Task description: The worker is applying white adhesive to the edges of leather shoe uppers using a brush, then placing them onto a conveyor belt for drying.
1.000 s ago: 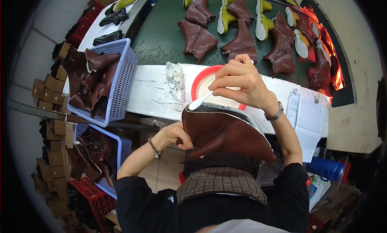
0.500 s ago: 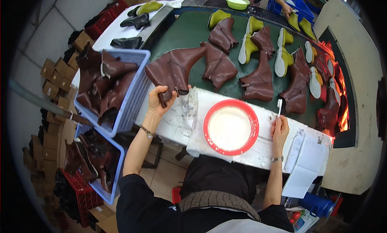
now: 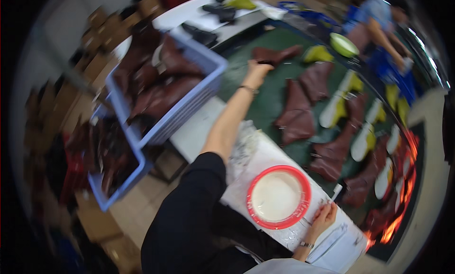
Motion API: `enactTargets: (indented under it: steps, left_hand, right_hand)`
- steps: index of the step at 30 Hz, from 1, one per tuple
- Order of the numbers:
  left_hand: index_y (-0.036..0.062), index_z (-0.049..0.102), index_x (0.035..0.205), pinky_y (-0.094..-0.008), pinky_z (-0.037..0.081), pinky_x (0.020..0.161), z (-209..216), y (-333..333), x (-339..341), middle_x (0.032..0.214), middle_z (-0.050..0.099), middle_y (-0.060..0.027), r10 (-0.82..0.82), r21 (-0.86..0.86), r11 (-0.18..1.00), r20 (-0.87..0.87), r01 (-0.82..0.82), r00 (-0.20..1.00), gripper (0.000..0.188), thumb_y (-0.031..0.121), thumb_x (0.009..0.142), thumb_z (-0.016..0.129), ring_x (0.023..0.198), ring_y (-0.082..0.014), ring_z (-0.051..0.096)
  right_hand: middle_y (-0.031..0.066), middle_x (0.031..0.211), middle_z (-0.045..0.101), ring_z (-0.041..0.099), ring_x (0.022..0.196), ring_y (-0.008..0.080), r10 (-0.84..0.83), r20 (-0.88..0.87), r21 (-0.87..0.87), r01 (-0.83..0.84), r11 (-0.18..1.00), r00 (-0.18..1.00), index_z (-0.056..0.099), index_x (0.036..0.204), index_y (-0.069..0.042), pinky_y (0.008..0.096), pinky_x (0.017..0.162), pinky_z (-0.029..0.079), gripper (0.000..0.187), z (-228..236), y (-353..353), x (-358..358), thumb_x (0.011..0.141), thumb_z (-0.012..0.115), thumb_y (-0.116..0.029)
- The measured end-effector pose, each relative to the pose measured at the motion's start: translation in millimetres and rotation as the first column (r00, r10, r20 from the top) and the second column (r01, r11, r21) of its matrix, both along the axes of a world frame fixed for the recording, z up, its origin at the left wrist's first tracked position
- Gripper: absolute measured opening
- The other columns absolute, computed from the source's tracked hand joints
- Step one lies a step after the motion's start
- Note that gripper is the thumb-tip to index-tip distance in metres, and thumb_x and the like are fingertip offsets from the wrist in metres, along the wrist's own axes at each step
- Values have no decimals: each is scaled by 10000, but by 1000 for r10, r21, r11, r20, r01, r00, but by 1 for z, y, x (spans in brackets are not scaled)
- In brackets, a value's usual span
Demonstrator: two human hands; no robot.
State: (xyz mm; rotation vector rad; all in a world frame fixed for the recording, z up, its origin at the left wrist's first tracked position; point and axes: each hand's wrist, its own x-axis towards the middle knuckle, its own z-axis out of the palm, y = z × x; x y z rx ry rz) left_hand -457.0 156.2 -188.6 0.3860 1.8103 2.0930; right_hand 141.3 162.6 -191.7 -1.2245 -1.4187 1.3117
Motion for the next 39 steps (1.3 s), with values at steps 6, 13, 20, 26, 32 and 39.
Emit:
enactTargets:
  steps: [6, 13, 20, 26, 32, 39]
  left_hand:
    - [29, 624, 1041, -309, 537, 550, 98, -112, 161, 835, 709, -95, -385, 240, 899, 39, 365, 922, 212, 240, 1028, 604, 641, -166, 668]
    - [64, 567, 671, -249, 382, 392, 174, -419, 265, 515, 555, -29, 390, -91, 869, -479, -486, 787, 535, 400, 1082, 498, 429, -101, 524]
    - [4, 737, 1191, -436, 561, 883, 201, -654, 170, 1078, 753, -208, 169, -209, 36, -963, -977, 212, 407, 337, 1068, 537, 1001, -364, 729]
    - [227, 297, 1632, -514, 382, 1181, 148, -763, 99, 1665, 208, -307, -206, -636, -132, -733, -761, 648, 1094, -152, 692, 709, 1469, -505, 350]
    - [144, 358, 1534, -442, 479, 1085, 136, -802, 92, 1444, 589, -205, -112, -742, 59, -670, -668, 734, 933, -52, 739, 808, 1321, -399, 578]
    - [76, 452, 1417, -490, 528, 930, 149, -838, 133, 1181, 690, -244, 221, -231, -193, -957, -954, 187, 511, 228, 964, 634, 1079, -403, 686]
  right_hand:
    - [-54, 754, 544, 345, 519, -12, -10, 85, 83, 2, 997, 996, 618, 1206, -44, 165, 414, 238, 217, 6, 9, 0, 1095, 564, -222]
    - [-41, 771, 541, 353, 523, 2, 133, 88, 89, -140, 986, 987, 618, 1241, -16, 179, 421, 264, 292, 3, -4, -8, 1101, 555, -264]
    - [-53, 735, 515, 372, 525, 3, 88, 69, 129, -96, 987, 994, 631, 1215, -27, 183, 427, 274, 258, -4, 9, 5, 1096, 561, -245]
    - [-58, 702, 559, 430, 523, 13, 73, 117, 231, -99, 968, 990, 683, 1118, -49, 199, 433, 325, 178, -17, 22, 7, 1068, 578, -183]
    - [-17, 732, 618, 496, 537, 27, 71, -67, 130, -61, 990, 995, 661, 1098, -39, 205, 436, 357, 136, -9, 14, 1, 1045, 621, -158]
    - [-9, 750, 647, 517, 555, 24, 117, -58, 115, -110, 987, 991, 666, 1087, -26, 197, 474, 384, 150, -1, -7, -14, 1042, 630, -164]
